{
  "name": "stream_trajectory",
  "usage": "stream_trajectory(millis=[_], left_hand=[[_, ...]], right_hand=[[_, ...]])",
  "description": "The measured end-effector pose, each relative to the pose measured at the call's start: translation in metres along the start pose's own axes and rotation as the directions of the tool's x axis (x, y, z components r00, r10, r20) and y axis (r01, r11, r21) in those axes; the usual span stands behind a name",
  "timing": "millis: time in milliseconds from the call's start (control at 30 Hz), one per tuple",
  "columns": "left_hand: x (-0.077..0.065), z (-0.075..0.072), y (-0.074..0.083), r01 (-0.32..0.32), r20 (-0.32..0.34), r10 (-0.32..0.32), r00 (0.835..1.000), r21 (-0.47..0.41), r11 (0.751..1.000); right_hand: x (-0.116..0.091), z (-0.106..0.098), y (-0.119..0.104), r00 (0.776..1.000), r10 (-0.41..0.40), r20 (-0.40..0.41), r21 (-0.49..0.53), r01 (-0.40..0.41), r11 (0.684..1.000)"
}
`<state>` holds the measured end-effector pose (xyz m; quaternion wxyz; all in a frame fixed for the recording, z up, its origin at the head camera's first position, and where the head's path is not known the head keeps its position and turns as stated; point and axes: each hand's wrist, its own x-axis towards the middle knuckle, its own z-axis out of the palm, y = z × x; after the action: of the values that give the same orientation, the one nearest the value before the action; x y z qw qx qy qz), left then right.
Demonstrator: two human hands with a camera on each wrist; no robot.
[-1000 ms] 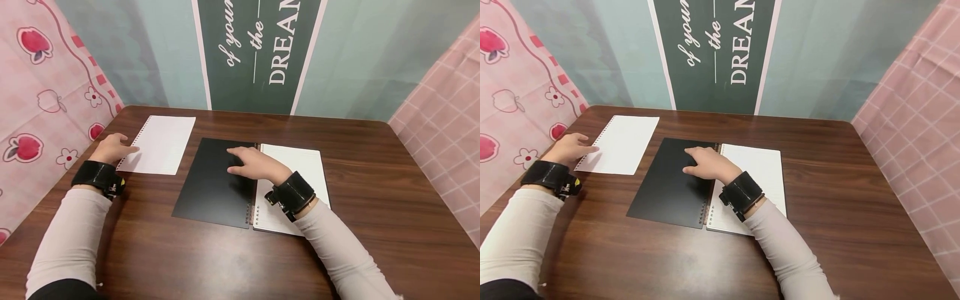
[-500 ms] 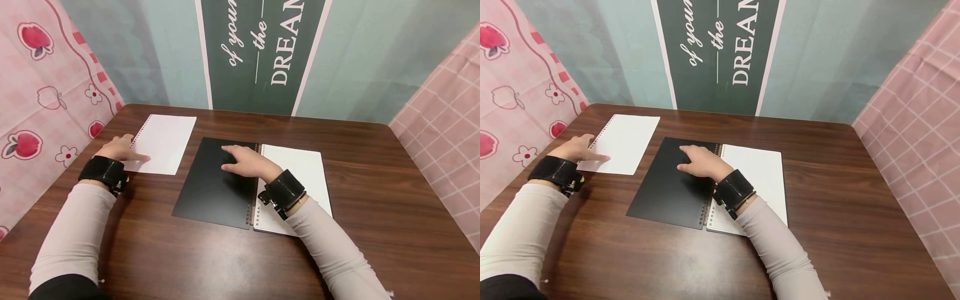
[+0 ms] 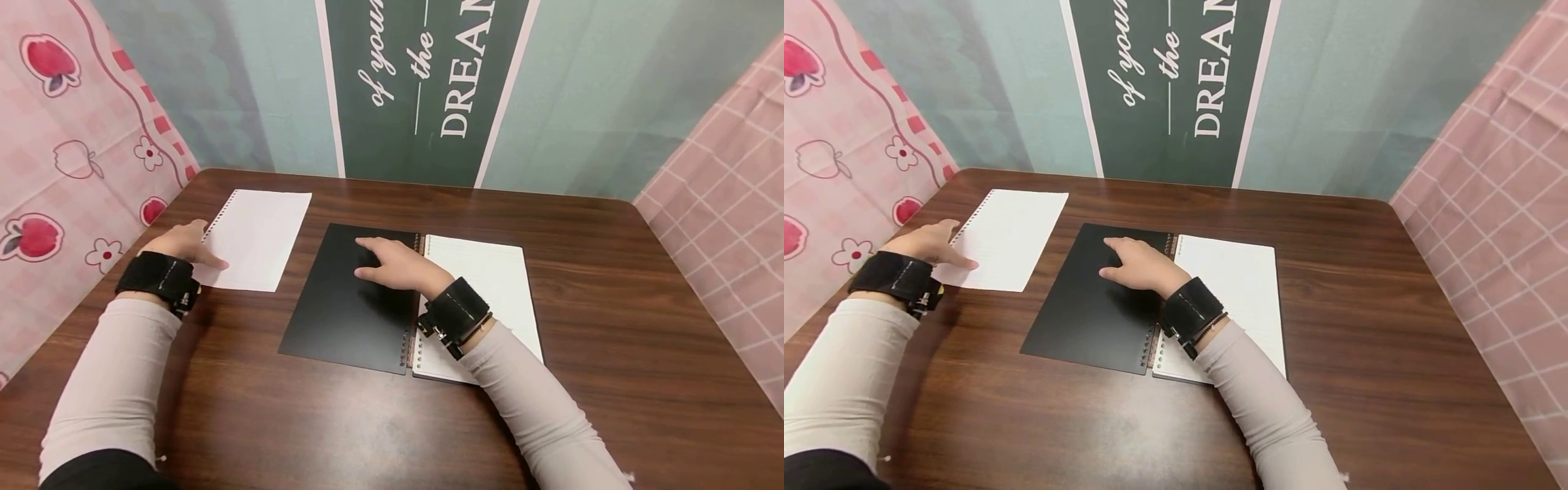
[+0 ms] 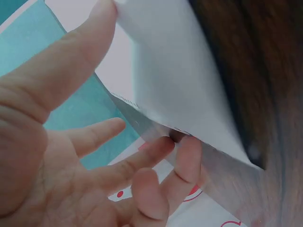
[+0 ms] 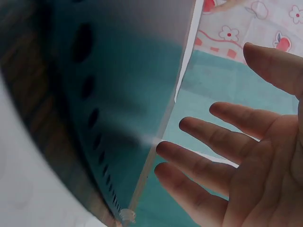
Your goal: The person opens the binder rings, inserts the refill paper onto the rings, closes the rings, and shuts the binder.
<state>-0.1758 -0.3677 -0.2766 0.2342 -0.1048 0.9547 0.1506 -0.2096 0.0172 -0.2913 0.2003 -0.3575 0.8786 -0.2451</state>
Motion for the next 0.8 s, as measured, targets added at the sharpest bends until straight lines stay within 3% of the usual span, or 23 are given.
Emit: stream_trajectory(millis=[200, 333, 567, 800], left_hand=[[0.0013, 0.0007, -0.0015, 0.02, 0.004, -0.02, 1.0, -0.005, 1.0], [0.0032, 0.0016, -0.0028, -0.011, -0.009, 0.011, 1.0, 0.01, 1.0], [0.0049, 0.001, -0.0002, -0.026, 0.015, 0.027, 1.0, -0.047, 0.999], [0.0019, 0.0011, 0.0013, -0.057, -0.001, 0.057, 0.998, -0.062, 0.996]], right_hand=[[0.0041, 0.0036, -0.0032, 1.0, -0.011, 0.016, -0.009, 0.011, 1.0], [0.0058, 0.0048, -0.0059, 1.0, -0.019, 0.017, -0.015, 0.019, 1.0], [0.0068, 0.0045, -0.0077, 0.999, -0.02, 0.027, -0.01, 0.02, 1.0], [0.0098, 0.0013, -0.009, 0.998, -0.042, 0.053, 0.037, 0.04, 0.999]])
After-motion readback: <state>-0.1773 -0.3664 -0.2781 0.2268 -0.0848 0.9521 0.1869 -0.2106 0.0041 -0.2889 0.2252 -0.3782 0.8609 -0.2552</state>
